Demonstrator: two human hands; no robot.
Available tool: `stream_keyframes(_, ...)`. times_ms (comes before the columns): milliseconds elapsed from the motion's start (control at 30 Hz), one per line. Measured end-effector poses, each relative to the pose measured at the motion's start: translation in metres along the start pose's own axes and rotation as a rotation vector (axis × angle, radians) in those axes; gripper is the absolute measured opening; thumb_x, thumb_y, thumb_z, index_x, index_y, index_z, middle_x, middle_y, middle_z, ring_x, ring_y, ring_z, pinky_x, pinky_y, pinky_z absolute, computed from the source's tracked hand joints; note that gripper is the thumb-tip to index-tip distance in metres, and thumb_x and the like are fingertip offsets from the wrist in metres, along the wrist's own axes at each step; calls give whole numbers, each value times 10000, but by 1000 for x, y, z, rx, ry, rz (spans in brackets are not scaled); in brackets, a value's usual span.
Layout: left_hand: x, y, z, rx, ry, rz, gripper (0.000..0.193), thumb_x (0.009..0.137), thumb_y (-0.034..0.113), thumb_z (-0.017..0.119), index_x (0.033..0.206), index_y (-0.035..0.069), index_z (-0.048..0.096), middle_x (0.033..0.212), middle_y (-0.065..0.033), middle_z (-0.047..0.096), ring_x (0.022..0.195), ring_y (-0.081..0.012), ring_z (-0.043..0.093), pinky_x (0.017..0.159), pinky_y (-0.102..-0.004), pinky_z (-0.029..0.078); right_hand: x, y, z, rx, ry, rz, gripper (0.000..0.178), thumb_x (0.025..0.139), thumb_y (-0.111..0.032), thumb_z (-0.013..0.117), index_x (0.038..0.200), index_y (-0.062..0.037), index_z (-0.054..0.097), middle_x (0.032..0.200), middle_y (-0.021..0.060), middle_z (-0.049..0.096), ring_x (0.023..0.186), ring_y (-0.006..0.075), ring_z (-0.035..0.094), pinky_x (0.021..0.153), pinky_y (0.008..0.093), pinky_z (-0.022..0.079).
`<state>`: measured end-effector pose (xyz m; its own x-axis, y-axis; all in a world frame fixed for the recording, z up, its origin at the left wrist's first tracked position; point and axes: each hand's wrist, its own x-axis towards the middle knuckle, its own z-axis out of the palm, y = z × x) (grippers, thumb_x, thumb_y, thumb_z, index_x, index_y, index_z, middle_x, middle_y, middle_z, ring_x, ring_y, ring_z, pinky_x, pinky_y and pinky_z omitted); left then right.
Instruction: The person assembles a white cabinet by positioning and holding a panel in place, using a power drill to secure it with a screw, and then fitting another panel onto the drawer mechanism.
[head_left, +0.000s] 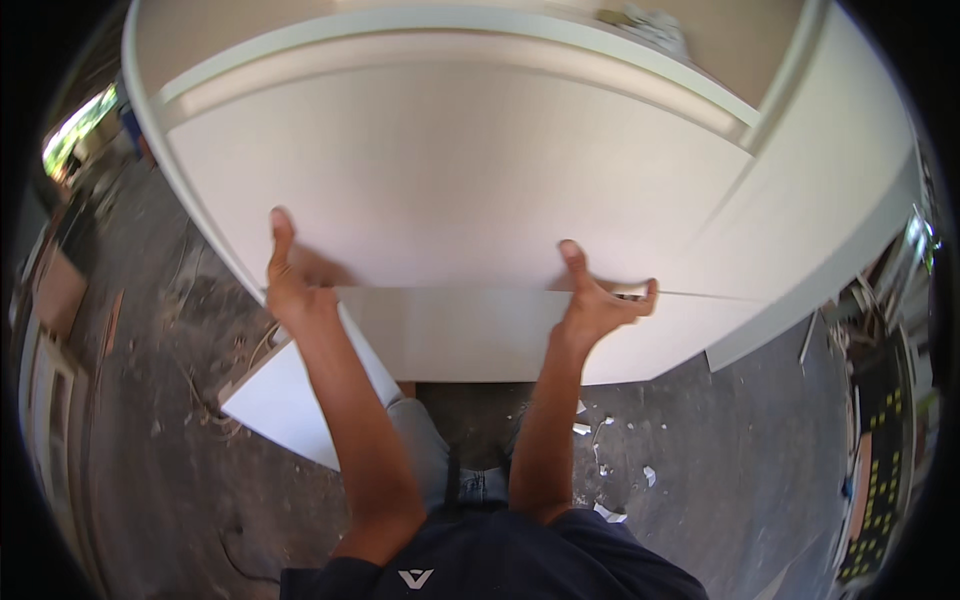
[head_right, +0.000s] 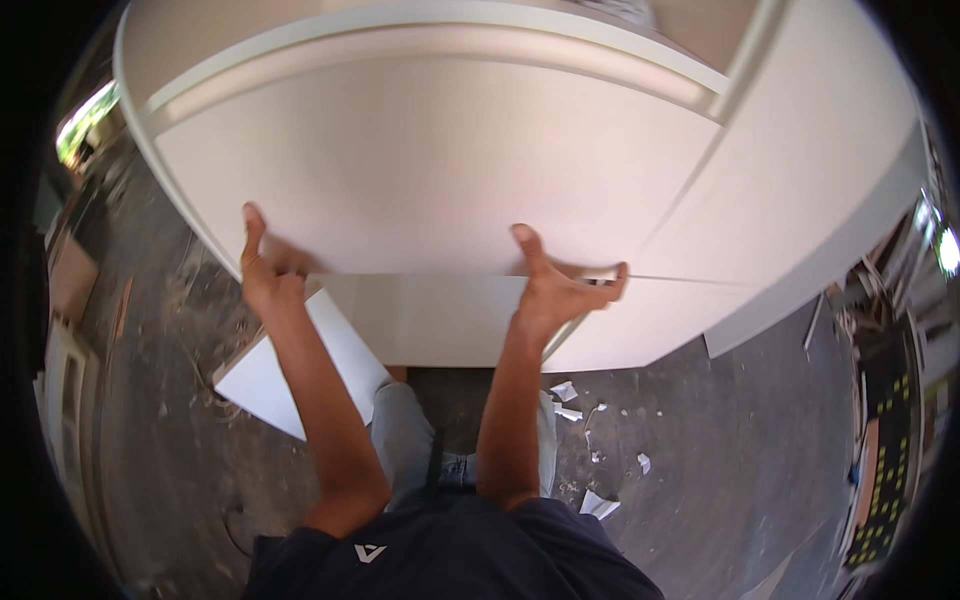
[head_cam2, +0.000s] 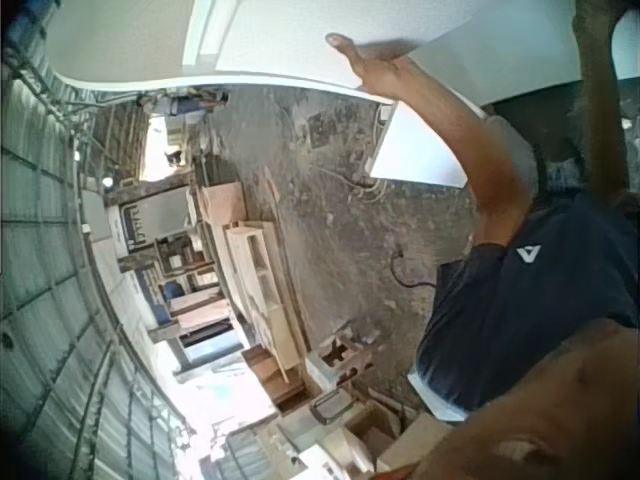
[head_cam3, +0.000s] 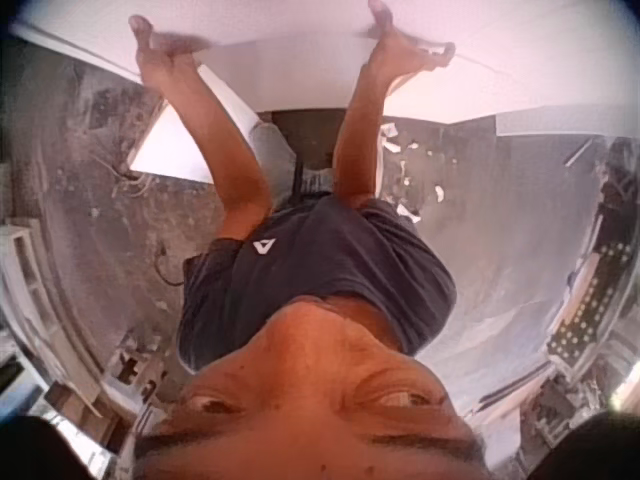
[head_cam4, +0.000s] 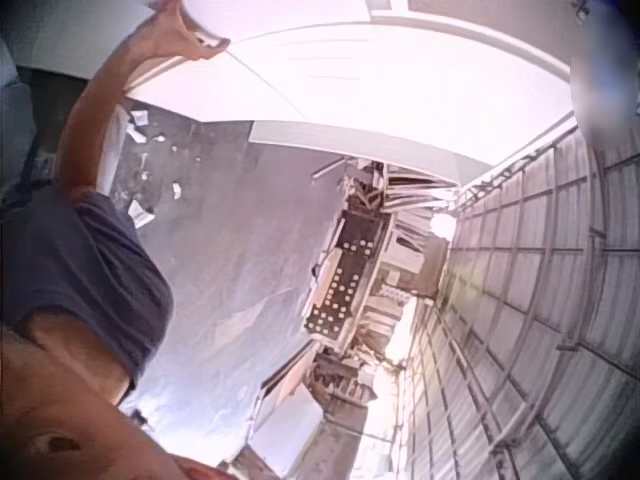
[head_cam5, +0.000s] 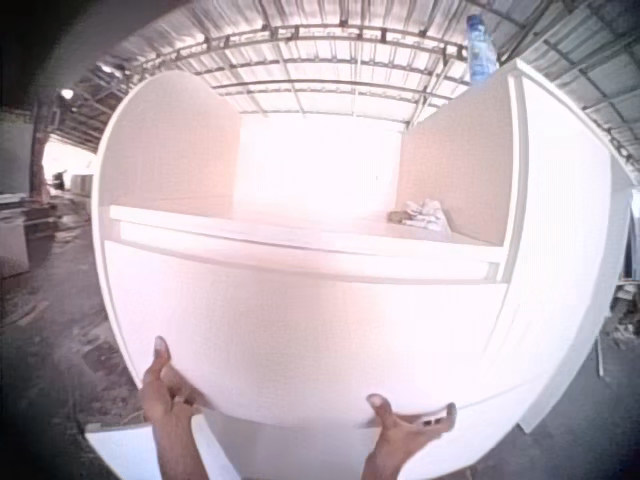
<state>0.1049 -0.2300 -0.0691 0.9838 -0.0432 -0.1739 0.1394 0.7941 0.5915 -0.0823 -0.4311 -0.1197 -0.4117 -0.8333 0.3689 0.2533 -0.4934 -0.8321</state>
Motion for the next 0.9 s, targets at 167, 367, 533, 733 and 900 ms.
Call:
stream_keyframes(167, -17, -2, 8, 110, 11, -26, 797, 676, 412, 876, 1265, -14, 547, 1306, -139, 540, 1189, -304, 510, 1021, -459, 407, 1, -31, -7, 20, -44, 324, 1314, 480, -187, 992, 1432, 21, 111, 1360, 240, 279, 1264, 317, 356, 1121, 403, 286)
stream_keyframes(367, -7, -4, 4, 164, 60, 28, 827, 627, 476, 885, 1247, 31, 565, 1275, -118, 556, 1149, -304, 524, 954, -471, 419, -1, -28, -12, 116, -38, 269, 1262, 545, -210, 972, 1432, 55, 114, 1319, 240, 311, 1234, 312, 387, 1077, 382, 334)
stream_keyframes(533, -5, -4, 1, 193, 30, 34, 807, 636, 488, 878, 1244, 60, 567, 1273, -105, 557, 1128, -300, 524, 909, -483, 417, -1, -21, -13, 103, -32, 228, 1238, 567, -214, 965, 1423, 93, 126, 1270, 232, 352, 1202, 292, 412, 1034, 366, 383)
stream_keyframes(733, -13, -4, 8, 211, 62, 57, 823, 624, 508, 879, 1248, 71, 566, 1275, -108, 555, 1147, -300, 501, 913, -483, 382, 0, -25, -14, 92, -35, 250, 1258, 560, -280, 966, 1410, 124, 131, 1303, 257, 312, 1228, 305, 393, 1066, 378, 364)
stream_keyframes(900, -28, -3, 15, 181, 95, 47, 870, 645, 437, 887, 1294, -16, 524, 1377, -153, 489, 1245, -331, 453, 1096, -504, 298, 0, -27, -15, 100, -28, 242, 1284, 552, -304, 966, 1404, 153, 121, 1318, 273, 306, 1247, 314, 381, 1080, 388, 361)
